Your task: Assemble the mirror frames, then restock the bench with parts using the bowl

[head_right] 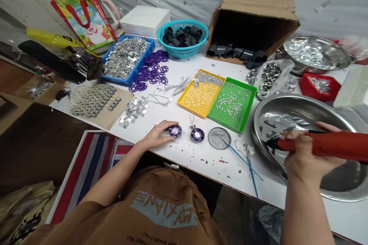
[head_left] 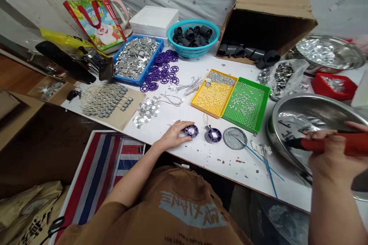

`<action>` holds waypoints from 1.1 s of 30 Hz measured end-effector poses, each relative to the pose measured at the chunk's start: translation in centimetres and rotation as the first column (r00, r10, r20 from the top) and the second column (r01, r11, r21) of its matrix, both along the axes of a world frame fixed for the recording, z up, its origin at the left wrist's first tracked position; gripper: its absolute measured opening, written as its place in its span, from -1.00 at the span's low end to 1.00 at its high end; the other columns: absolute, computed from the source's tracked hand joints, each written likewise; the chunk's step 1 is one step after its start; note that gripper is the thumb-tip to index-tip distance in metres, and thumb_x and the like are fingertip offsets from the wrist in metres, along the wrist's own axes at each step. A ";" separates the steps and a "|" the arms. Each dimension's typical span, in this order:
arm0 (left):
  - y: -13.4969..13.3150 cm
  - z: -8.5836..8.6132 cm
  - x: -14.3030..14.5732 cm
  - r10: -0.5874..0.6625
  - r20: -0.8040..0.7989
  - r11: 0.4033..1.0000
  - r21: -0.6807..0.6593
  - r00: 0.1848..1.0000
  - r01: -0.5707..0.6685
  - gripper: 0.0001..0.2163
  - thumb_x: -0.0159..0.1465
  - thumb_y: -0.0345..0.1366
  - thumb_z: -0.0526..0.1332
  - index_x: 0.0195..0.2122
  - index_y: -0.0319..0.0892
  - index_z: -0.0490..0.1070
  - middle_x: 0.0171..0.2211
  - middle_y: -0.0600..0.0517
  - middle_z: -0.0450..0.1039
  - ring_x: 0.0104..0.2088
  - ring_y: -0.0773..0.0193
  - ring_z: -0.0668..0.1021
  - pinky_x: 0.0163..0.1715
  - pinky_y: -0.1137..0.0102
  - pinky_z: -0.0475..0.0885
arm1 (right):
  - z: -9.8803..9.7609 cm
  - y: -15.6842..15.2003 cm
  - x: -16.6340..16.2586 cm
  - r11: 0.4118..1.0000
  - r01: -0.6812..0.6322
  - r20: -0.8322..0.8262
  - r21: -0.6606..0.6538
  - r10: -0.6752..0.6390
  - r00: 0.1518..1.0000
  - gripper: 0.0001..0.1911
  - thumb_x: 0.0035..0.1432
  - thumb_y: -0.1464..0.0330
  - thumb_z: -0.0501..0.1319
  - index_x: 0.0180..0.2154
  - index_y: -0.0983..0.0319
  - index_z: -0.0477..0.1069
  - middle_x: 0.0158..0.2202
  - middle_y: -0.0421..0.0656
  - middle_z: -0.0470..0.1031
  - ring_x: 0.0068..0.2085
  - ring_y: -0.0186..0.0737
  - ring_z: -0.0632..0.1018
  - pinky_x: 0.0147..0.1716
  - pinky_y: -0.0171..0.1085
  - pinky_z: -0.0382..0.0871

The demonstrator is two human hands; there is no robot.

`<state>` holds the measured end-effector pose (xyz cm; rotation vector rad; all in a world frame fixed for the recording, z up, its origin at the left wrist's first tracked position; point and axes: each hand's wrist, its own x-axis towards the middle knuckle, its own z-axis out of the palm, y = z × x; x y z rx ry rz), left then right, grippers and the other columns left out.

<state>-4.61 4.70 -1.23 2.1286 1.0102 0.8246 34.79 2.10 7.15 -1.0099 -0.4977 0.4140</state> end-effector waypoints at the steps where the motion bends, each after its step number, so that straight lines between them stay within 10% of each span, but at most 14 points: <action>1: -0.3 0.3 0.4 0.027 0.006 0.999 0.038 1.000 -0.027 -0.46 0.13 -0.20 0.38 0.13 -0.09 0.32 0.07 -0.14 0.44 0.12 0.03 0.44 0.17 0.00 0.30 | -0.1 0.1 -0.3 0.998 -0.059 0.119 0.001 0.058 0.991 -0.41 -0.66 0.26 0.58 -0.38 0.06 0.54 -0.61 -0.23 0.41 -0.61 -0.29 0.42 -0.46 -0.13 0.39; 7: -2.9 2.4 6.1 -0.029 0.084 0.975 0.222 0.996 0.010 -0.53 0.27 -0.31 0.21 0.20 -0.15 0.19 0.15 -0.19 0.32 0.22 0.05 0.32 0.22 0.05 0.27 | -0.7 0.7 0.8 0.959 -0.252 0.391 -0.131 0.283 0.876 -0.55 -0.43 0.22 0.53 -0.39 0.11 0.48 -0.53 -0.11 0.50 -0.48 -0.21 0.52 -0.24 -0.13 0.40; 12: -2.4 1.9 10.0 -0.054 -0.176 0.992 0.103 0.983 0.073 -0.47 0.19 -0.51 0.18 0.21 -0.17 0.16 0.18 -0.22 0.25 0.21 -0.04 0.31 0.19 0.02 0.30 | -1.4 -3.5 0.3 0.981 0.095 0.557 -0.171 0.017 0.830 -0.24 -0.40 0.48 0.51 -0.07 -0.07 0.47 -0.07 -0.09 0.52 -0.17 -0.17 0.55 -0.26 -0.21 0.41; 15: -1.7 1.7 10.2 -0.037 -0.253 0.995 0.082 0.967 0.060 -0.55 0.17 -0.42 0.29 0.10 -0.16 0.30 0.01 -0.17 0.37 0.04 -0.03 0.44 0.05 0.07 0.42 | -2.8 -9.1 -1.8 0.890 0.405 0.596 -0.207 -0.214 0.774 -0.65 -0.11 0.30 0.42 -0.19 -0.07 0.54 -0.26 -0.11 0.53 -0.32 -0.18 0.51 -0.31 -0.13 0.45; 19: -2.1 1.7 9.8 -0.077 -0.198 0.995 0.053 0.977 0.089 -0.52 0.09 -0.25 0.40 0.04 -0.16 0.38 -0.08 -0.14 0.38 -0.05 -0.01 0.46 -0.04 0.10 0.45 | -6.6 -14.7 -4.3 0.740 -0.084 0.151 -0.668 0.246 0.957 -0.73 -0.14 0.14 0.42 -0.37 0.12 0.57 -0.56 -0.09 0.49 -0.58 -0.18 0.44 -0.64 -0.17 0.41; 25: -3.0 0.8 9.3 -0.143 -0.028 0.990 0.006 0.989 0.144 -0.76 0.30 -0.29 0.20 -0.01 -0.08 0.46 0.01 -0.10 0.39 0.02 0.11 0.46 0.05 0.17 0.40 | -10.2 -13.6 -5.3 0.786 -0.313 -0.255 -0.533 0.203 0.945 -0.47 -0.13 0.20 0.44 -0.09 0.25 0.49 -0.34 -0.10 0.58 -0.46 -0.33 0.52 -0.50 -0.31 0.52; 30: -3.2 0.4 9.7 -0.055 0.084 0.998 -0.009 0.995 0.056 -0.86 0.30 -0.33 0.20 -0.14 -0.14 0.49 -0.13 -0.07 0.49 -0.09 0.18 0.51 -0.03 0.24 0.42 | -9.3 -12.3 -6.2 0.867 -0.077 0.154 -0.492 0.173 0.973 -0.68 0.10 0.20 0.29 -0.13 0.20 0.53 -0.35 -0.15 0.55 -0.43 -0.34 0.51 -0.37 -0.25 0.48; 33: -3.4 0.2 10.0 -0.029 0.104 0.999 0.041 0.994 0.025 -0.87 0.32 -0.35 0.16 -0.14 -0.18 0.43 -0.15 -0.09 0.49 -0.09 0.17 0.51 -0.05 0.23 0.42 | -8.3 -13.0 -7.0 0.873 0.063 0.497 -0.484 0.215 0.841 -0.75 0.17 0.28 0.24 -0.11 0.18 0.53 -0.33 -0.15 0.55 -0.39 -0.29 0.53 -0.29 -0.20 0.43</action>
